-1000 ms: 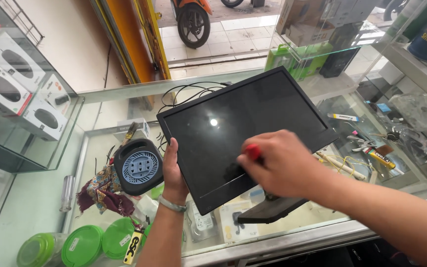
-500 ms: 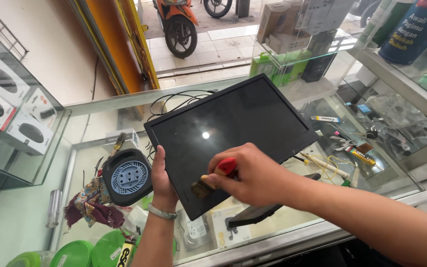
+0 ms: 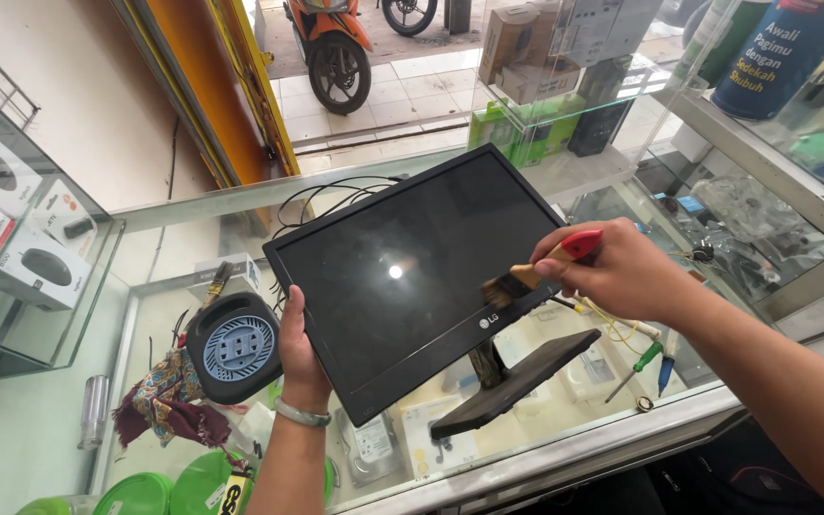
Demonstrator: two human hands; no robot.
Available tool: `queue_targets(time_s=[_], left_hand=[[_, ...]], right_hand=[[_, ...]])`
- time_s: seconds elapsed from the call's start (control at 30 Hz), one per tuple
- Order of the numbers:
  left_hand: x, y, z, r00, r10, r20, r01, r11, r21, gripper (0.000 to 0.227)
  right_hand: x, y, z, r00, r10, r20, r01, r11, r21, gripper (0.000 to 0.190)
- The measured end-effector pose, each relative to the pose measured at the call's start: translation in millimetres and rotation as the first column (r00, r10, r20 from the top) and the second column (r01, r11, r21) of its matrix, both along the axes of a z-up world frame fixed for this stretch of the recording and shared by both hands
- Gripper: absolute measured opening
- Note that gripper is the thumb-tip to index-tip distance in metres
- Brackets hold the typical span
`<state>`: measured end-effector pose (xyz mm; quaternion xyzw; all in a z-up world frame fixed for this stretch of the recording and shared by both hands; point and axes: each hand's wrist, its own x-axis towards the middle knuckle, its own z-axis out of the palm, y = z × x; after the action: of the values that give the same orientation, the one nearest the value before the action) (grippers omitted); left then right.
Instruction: Cleaning a computer monitor with a brush and then removing screws from the back panel using a screwdriver
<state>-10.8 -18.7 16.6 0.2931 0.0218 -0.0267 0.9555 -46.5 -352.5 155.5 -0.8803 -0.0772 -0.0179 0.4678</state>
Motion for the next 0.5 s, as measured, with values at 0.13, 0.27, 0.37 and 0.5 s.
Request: queue_targets(time_s=[0.13, 0.27, 0.37, 0.5], left_hand=[[1.3, -0.9, -0.2, 1.0, -0.004, -0.019, 0.004, 1.0, -0.018, 0.056], [6.1, 9.4, -8.2, 0.995, -0.096, 0.035, 0.098, 0.993, -0.059, 0.057], [11.9, 15.8, -14.8, 0.98, -0.176, 0.093, 0.184, 0.978, -0.094, 0.059], [11.4, 14.9, -15.1, 0.989, -0.134, 0.066, 0.139, 0.988, -0.073, 0.058]], right_hand=[[-0.4, -12.3, 7.7, 0.998, -0.062, -0.014, 0.062, 0.997, -0.035, 0.019], [7.9, -31.4, 6.6, 0.988, -0.149, -0.028, 0.141, 0.97, -0.197, 0.017], [8.5, -35.3, 13.5, 0.972, -0.236, -0.006, 0.219, 0.908, -0.358, 0.016], [7.1, -54.6, -8.2, 0.852, -0.064, 0.519, 0.46, 0.563, -0.686, 0.013]])
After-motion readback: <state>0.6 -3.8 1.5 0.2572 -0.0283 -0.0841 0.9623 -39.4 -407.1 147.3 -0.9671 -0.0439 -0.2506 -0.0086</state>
